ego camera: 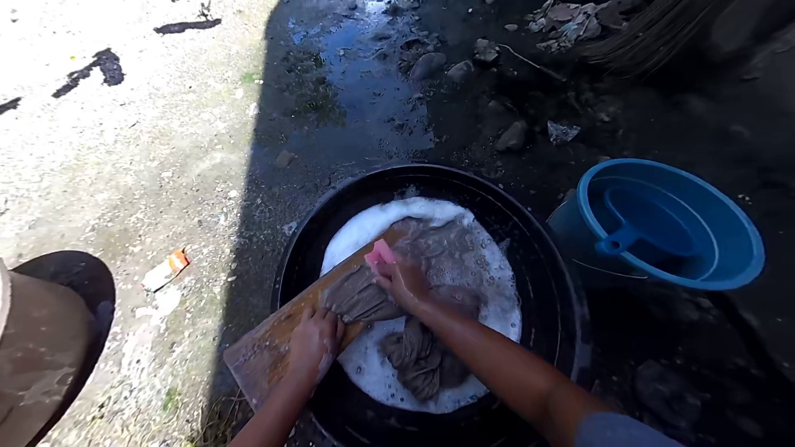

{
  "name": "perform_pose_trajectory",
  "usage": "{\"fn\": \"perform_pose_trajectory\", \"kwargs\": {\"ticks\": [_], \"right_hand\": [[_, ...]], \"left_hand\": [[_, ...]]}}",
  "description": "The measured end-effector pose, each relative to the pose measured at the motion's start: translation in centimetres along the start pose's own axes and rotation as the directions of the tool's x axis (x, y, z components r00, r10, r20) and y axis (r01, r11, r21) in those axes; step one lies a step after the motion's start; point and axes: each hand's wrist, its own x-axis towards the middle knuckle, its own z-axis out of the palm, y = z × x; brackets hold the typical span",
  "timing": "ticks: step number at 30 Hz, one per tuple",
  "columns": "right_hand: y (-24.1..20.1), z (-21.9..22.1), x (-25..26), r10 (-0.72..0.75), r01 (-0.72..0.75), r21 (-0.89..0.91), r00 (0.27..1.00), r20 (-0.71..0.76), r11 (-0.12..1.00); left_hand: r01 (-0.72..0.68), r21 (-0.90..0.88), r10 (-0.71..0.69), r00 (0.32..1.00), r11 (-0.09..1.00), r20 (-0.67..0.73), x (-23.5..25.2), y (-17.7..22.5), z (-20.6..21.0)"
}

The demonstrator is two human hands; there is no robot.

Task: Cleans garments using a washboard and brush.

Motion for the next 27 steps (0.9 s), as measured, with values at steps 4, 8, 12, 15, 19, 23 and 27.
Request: {"fn": "perform_pose_trajectory", "kwargs": {"ticks": [4,8,12,15,19,23,27], "right_hand": [[-0.4,1.2,-3.0,-0.157,0.160,-0.021,0.984,0.086,0.987],[7.5,-3.7,2.4,0.044,-0.034,0.119,0.996,-0.078,0.992],[7.5,-5.4,0.7,-0.095,0.171,0.857,0.985,-0.143,0.486],[5.5,-5.2,-2.1,-0.453,0.204,0.973,0.881,-0.135,0.106],[3.7,-8.3,-6.2,-0.630,0.450,0.852,0.750,-0.200,0.266],[4.5,-12.1,-11.8,-0.770,0.569,0.813,0.571,-0.283,0.123],[5.7,-16.5,-17.3,-0.722,0.687,0.712,0.421,-0.549,-0.141]], "left_hand": [[-0.012,0.000,0.012,1.000,1.000,-0.010,-0.1,-0.3,0.3],[0.015,0.007,-0.016,0.995,1.000,0.101,0.1,0.2,-0.8],[-0.369,-0.184,0.342,0.925,0.911,-0.163,0.8,1.3,-2.5],[-0.626,-0.440,0.455,0.776,0.644,-0.437,2.6,4.0,-4.3],[-0.687,-0.612,0.545,0.709,0.392,-0.447,3.8,5.9,-8.5],[-0.752,-0.615,0.758,0.540,0.238,-0.367,3.5,7.4,-8.9],[-0.803,-0.527,0.821,0.485,0.280,-0.303,2.6,6.5,-8.2]]}}
